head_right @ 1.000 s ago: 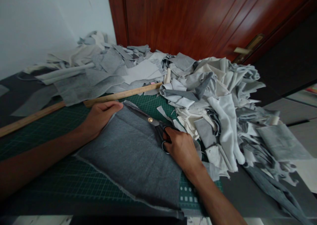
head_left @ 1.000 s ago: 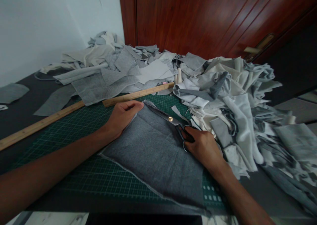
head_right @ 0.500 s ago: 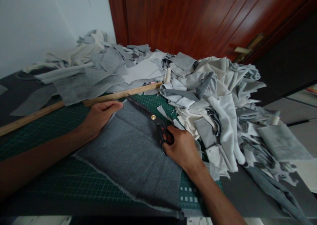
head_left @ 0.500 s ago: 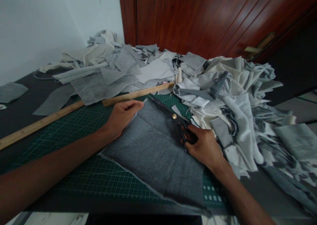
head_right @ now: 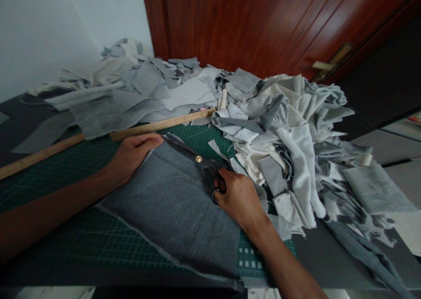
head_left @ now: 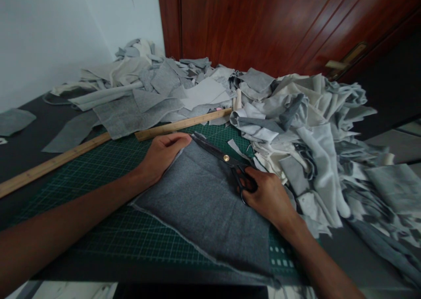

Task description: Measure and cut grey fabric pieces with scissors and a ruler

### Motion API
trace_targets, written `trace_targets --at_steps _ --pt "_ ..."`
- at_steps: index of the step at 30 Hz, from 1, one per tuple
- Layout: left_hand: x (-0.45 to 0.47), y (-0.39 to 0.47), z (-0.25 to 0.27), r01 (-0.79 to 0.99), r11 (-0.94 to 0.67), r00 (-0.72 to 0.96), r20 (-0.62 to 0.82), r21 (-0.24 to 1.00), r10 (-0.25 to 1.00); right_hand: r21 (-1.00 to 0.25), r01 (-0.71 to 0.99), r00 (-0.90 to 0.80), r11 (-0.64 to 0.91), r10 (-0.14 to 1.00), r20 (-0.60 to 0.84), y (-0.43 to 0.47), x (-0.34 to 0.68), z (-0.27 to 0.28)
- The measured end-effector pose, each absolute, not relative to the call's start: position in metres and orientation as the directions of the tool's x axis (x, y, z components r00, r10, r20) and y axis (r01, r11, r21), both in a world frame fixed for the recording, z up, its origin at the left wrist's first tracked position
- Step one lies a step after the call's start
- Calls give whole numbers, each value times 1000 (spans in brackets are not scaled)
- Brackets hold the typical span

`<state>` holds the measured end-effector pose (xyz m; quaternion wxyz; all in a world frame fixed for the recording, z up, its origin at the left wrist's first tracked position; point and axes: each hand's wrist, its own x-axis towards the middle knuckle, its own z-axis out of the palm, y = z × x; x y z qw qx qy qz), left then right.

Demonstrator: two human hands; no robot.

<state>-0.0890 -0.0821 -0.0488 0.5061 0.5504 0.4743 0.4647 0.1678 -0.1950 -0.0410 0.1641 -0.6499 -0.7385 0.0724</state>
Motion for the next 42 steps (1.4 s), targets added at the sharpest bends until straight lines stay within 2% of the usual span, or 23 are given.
trace_targets --at_steps 10,18,27,42 --pt "-88 -79 -49 39 50 83 -53 998 995 -269 951 -117 154 982 146 -198 169 -39" --pt "-89 -79 -50 56 49 82 -54 997 995 -307 943 -98 130 988 118 -198 170 -39" --pt "-89 -81 -48 67 22 95 -28 998 995 -255 961 -76 103 991 113 -197 164 -37" --pt "-90 -74 -55 66 -44 140 34 997 990 -390 910 -112 137 990 88 -198 167 -38"
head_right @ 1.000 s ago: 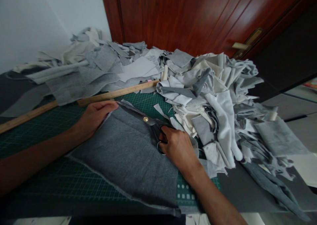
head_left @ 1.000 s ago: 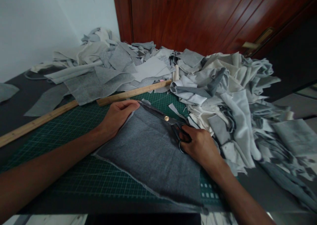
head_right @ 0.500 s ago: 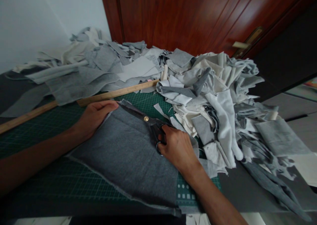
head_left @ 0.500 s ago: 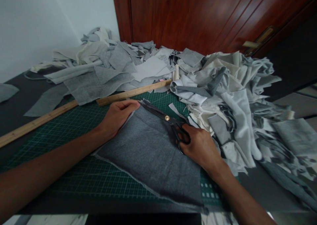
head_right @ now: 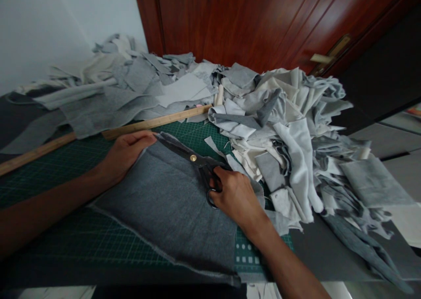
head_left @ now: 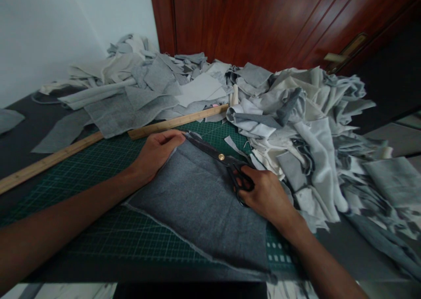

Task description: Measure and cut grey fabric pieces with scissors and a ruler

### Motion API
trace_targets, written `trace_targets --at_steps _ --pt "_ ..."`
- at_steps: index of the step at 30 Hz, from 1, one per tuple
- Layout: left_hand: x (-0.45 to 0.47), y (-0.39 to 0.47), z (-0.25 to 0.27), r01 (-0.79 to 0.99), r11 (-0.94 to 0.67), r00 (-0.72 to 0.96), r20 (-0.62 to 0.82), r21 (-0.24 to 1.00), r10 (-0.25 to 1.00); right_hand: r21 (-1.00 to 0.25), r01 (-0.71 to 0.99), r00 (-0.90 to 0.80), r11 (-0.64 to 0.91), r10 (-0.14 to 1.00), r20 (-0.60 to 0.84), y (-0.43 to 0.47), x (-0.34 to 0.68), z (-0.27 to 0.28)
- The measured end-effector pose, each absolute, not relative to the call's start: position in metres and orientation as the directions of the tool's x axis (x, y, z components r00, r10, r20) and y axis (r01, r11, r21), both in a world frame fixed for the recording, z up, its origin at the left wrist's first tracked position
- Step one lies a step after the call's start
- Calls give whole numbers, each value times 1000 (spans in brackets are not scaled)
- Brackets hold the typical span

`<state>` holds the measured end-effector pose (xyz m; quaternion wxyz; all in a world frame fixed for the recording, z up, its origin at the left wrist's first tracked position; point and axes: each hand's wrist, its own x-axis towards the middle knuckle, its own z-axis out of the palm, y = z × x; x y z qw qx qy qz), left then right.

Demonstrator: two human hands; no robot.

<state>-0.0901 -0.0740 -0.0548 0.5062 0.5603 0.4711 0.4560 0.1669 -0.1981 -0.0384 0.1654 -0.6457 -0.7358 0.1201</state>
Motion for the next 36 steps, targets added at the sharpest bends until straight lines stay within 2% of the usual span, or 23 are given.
trace_targets --at_steps 7,14,26,36 --pt "-92 -73 -54 127 -166 178 142 978 974 -512 844 -145 159 987 68 -197 165 -40" --pt "-94 -73 -52 183 -296 211 256 938 943 -475 862 -134 174 984 118 -197 166 -41" --pt "-92 -76 -49 201 -257 184 222 945 958 -439 879 -128 186 979 158 -197 162 -43" --pt "-92 -81 -47 206 -239 251 185 949 950 -377 917 -80 130 986 144 -198 157 -45"
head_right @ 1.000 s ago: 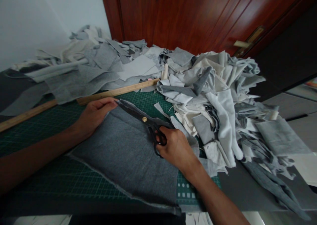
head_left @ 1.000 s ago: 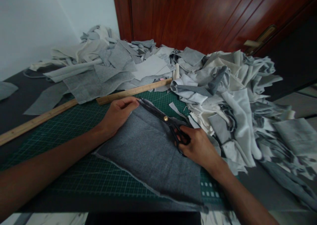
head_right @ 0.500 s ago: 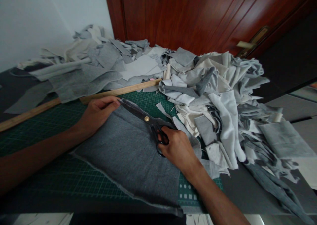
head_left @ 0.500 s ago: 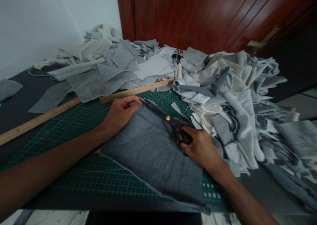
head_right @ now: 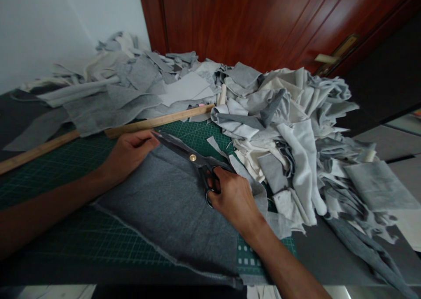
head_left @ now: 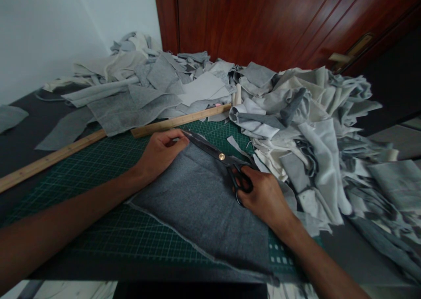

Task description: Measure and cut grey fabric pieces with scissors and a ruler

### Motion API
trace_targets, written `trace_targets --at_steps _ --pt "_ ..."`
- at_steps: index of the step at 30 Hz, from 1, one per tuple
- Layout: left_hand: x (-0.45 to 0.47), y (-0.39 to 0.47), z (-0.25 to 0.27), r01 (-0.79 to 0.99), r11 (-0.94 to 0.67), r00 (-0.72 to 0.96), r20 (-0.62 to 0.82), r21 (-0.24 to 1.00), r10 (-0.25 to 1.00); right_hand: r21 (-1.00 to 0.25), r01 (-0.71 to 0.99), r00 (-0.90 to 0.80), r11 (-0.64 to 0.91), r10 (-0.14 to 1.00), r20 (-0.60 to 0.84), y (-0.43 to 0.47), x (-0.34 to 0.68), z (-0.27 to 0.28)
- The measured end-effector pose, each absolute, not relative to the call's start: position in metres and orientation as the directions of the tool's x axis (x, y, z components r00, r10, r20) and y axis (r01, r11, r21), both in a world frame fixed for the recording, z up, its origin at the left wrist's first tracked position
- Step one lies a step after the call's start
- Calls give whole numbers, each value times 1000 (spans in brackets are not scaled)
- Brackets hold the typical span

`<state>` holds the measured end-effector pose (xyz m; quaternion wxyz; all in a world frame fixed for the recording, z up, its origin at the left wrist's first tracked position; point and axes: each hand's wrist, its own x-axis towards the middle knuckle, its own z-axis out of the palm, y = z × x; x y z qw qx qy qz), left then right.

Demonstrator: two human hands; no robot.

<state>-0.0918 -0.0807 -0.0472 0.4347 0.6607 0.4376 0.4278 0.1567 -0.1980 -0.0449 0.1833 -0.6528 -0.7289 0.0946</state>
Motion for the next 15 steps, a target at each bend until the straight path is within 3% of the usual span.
trace_targets --at_steps 15 --pt "-90 -86 -45 175 -169 257 121 970 959 -328 931 -98 159 976 194 -201 159 -43"
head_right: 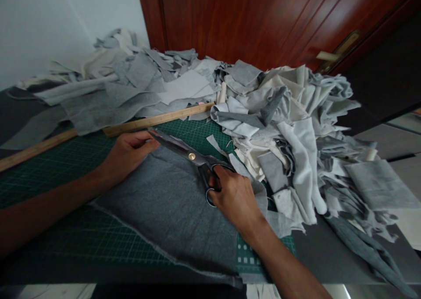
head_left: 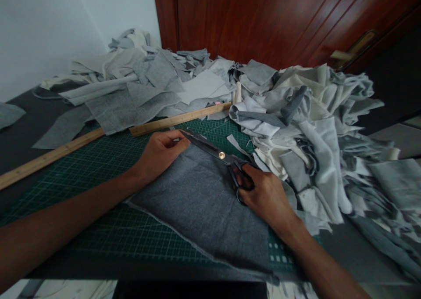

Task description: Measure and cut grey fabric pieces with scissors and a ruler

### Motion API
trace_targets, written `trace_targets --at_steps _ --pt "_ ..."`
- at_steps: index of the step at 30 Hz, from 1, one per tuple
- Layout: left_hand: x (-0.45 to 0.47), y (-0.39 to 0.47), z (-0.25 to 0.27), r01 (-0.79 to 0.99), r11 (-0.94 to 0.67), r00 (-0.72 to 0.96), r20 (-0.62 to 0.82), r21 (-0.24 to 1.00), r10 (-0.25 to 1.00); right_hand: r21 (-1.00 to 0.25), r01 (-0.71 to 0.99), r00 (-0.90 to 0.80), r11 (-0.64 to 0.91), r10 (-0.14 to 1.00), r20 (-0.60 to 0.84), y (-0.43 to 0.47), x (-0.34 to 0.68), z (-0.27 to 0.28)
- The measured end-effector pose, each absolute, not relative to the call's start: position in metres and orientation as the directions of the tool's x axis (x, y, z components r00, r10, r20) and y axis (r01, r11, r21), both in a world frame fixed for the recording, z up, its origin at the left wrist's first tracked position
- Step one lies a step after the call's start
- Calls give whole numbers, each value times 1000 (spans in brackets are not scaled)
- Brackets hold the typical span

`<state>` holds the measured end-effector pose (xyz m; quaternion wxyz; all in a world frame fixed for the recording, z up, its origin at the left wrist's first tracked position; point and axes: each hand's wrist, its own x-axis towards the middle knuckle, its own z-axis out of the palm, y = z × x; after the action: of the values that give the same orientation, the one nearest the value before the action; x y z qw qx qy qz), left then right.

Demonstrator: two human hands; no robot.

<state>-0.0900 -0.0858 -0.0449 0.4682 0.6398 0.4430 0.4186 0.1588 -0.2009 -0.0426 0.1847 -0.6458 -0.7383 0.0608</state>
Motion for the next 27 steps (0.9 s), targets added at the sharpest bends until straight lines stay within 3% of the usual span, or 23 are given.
trace_targets --at_steps 7,15,27 --pt "-91 -84 -45 203 -232 272 173 951 947 -345 925 -104 157 980 167 -200 161 -42" --pt "-90 -83 -50 84 -190 276 160 978 948 -349 927 -105 137 988 110 -200 156 -39" --pt "-92 -84 -47 225 -209 263 148 952 953 -331 926 -133 183 977 167 -200 163 -44"
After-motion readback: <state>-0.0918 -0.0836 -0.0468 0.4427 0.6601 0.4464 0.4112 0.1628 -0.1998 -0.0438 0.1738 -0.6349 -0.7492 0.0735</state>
